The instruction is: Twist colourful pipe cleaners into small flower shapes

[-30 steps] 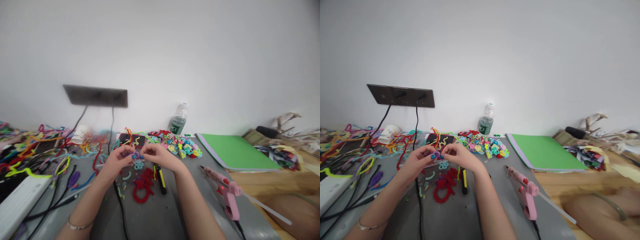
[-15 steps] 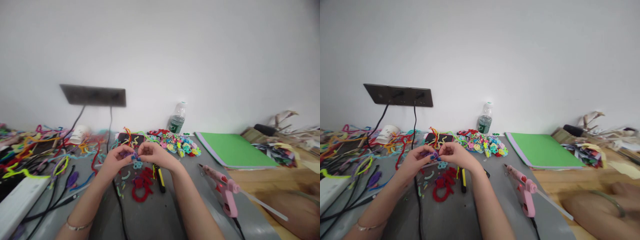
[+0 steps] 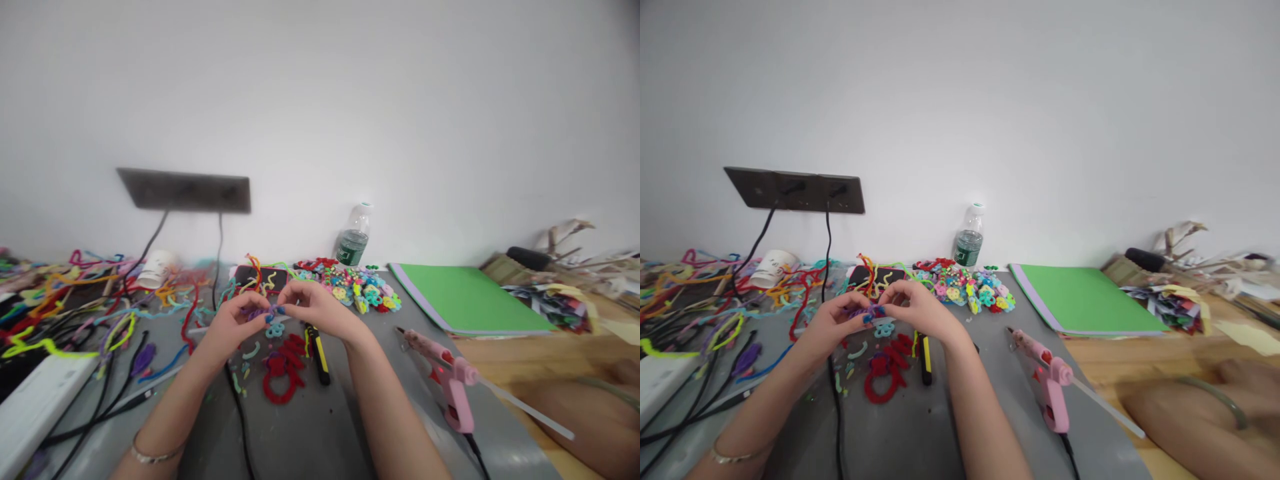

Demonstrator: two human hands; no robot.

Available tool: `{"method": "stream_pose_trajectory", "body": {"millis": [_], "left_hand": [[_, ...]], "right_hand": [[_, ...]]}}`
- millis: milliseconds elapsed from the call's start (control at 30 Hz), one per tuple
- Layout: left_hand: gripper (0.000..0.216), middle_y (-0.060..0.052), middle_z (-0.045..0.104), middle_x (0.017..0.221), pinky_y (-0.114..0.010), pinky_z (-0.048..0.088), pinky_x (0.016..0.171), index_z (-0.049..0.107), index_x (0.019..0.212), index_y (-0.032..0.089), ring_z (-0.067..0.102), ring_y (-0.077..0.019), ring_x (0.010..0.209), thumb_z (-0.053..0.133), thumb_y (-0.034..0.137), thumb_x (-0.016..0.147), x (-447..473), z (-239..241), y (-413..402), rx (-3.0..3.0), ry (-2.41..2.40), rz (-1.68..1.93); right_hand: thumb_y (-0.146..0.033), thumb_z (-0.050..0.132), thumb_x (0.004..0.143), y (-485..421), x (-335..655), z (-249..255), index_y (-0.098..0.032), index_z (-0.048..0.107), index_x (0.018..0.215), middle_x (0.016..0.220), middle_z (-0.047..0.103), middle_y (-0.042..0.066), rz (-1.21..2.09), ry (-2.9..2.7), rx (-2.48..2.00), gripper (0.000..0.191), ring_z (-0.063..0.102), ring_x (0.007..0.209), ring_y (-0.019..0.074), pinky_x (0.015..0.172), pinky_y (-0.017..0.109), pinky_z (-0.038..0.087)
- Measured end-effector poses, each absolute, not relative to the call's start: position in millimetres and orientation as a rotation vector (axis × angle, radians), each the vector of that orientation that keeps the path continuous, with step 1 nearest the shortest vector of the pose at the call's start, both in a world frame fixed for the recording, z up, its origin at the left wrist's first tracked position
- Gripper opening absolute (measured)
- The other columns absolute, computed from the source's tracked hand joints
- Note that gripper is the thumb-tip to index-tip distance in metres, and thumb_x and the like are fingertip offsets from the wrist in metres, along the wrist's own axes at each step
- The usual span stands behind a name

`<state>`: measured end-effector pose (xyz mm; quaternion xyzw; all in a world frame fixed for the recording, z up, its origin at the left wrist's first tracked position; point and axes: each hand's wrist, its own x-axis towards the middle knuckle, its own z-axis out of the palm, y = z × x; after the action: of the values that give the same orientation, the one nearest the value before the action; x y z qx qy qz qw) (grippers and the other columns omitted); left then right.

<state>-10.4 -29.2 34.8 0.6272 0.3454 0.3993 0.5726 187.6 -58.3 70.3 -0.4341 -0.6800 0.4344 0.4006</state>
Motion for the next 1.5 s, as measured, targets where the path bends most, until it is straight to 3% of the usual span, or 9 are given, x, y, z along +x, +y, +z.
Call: {"method": "stream_pose_trajectory", "body": {"millis": [200, 333, 500, 733, 833, 967, 1233, 1500], "left_hand": [[0.021, -0.003, 0.064, 0.077, -0.026, 0.050, 0.066, 0.070, 0.081, 0.016, 0.058, -0.0161, 0.072, 0.077, 0.033, 0.071, -10, 32, -27, 1.553, 0.820, 0.957], [0.018, -0.003, 0.064, 0.077, -0.026, 0.049, 0.067, 0.068, 0.079, 0.016, 0.058, -0.0158, 0.072, 0.075, 0.031, 0.071, -10, 33, -27, 1.585, 0.824, 0.977], [0.017, -0.003, 0.063, 0.075, -0.025, 0.049, 0.065, 0.068, 0.078, 0.017, 0.057, -0.0156, 0.071, 0.076, 0.029, 0.070, -9, 36, -30, 1.621, 0.810, 1.030], [0.038, -0.005, 0.067, 0.089, -0.030, 0.056, 0.064, 0.069, 0.093, 0.019, 0.063, -0.0176, 0.073, 0.077, 0.048, 0.070, -8, 35, -30, 1.286, 0.766, 0.969], [0.049, -0.005, 0.068, 0.079, -0.027, 0.052, 0.054, 0.069, 0.098, 0.018, 0.062, -0.0157, 0.061, 0.072, 0.060, 0.071, -9, 35, -30, 1.135, 0.762, 0.850], [0.048, 0.000, 0.064, 0.064, -0.022, 0.046, 0.047, 0.067, 0.095, 0.017, 0.056, -0.0120, 0.051, 0.080, 0.054, 0.066, -10, 36, -30, 1.135, 0.824, 0.786], [0.042, -0.002, 0.071, 0.079, -0.031, 0.057, 0.068, 0.066, 0.091, 0.018, 0.068, -0.0178, 0.069, 0.083, 0.046, 0.063, -10, 30, -23, 1.261, 0.918, 1.015], [0.029, -0.006, 0.074, 0.086, -0.033, 0.056, 0.072, 0.065, 0.089, 0.017, 0.069, -0.0217, 0.080, 0.074, 0.036, 0.069, -9, 26, -22, 1.514, 0.964, 1.082]], "right_hand": [[-0.016, 0.064, 0.079, -59, 183, 67, -0.017, 0.063, 0.075, 0.063, 0.050, -0.004, 0.988, -1.751, -1.188, 0.005, 0.043, 0.059, 0.0102, 0.054, 0.022, 0.033], [-0.012, 0.058, 0.078, -63, 178, 68, -0.018, 0.058, 0.076, 0.065, 0.051, -0.004, 0.939, -1.778, -1.174, 0.006, 0.047, 0.061, 0.0100, 0.056, 0.022, 0.036], [-0.015, 0.057, 0.080, -64, 181, 72, -0.018, 0.054, 0.076, 0.066, 0.049, -0.004, 1.102, -1.753, -1.086, 0.006, 0.045, 0.060, 0.0093, 0.056, 0.021, 0.036], [-0.010, 0.054, 0.078, -62, 184, 71, -0.020, 0.055, 0.080, 0.071, 0.053, -0.004, 0.987, -1.786, -1.090, 0.010, 0.050, 0.063, 0.0108, 0.060, 0.022, 0.040], [-0.004, 0.051, 0.075, -60, 184, 70, -0.020, 0.056, 0.080, 0.078, 0.056, -0.002, 0.791, -1.866, -1.090, 0.017, 0.053, 0.071, 0.0122, 0.065, 0.022, 0.041], [-0.004, 0.051, 0.077, -58, 183, 69, -0.019, 0.058, 0.078, 0.083, 0.059, 0.001, 0.634, -1.926, -1.048, 0.017, 0.055, 0.077, 0.0135, 0.071, 0.024, 0.043], [-0.022, 0.058, 0.082, -49, 171, 54, -0.019, 0.058, 0.092, 0.090, 0.063, 0.004, 0.816, -1.538, -1.110, 0.010, 0.060, 0.080, 0.0154, 0.066, 0.025, 0.048], [-0.015, 0.059, 0.075, -38, 162, 39, -0.017, 0.064, 0.086, 0.078, 0.066, 0.002, 0.943, -1.423, -1.141, 0.013, 0.063, 0.072, 0.0150, 0.066, 0.027, 0.051]]}}
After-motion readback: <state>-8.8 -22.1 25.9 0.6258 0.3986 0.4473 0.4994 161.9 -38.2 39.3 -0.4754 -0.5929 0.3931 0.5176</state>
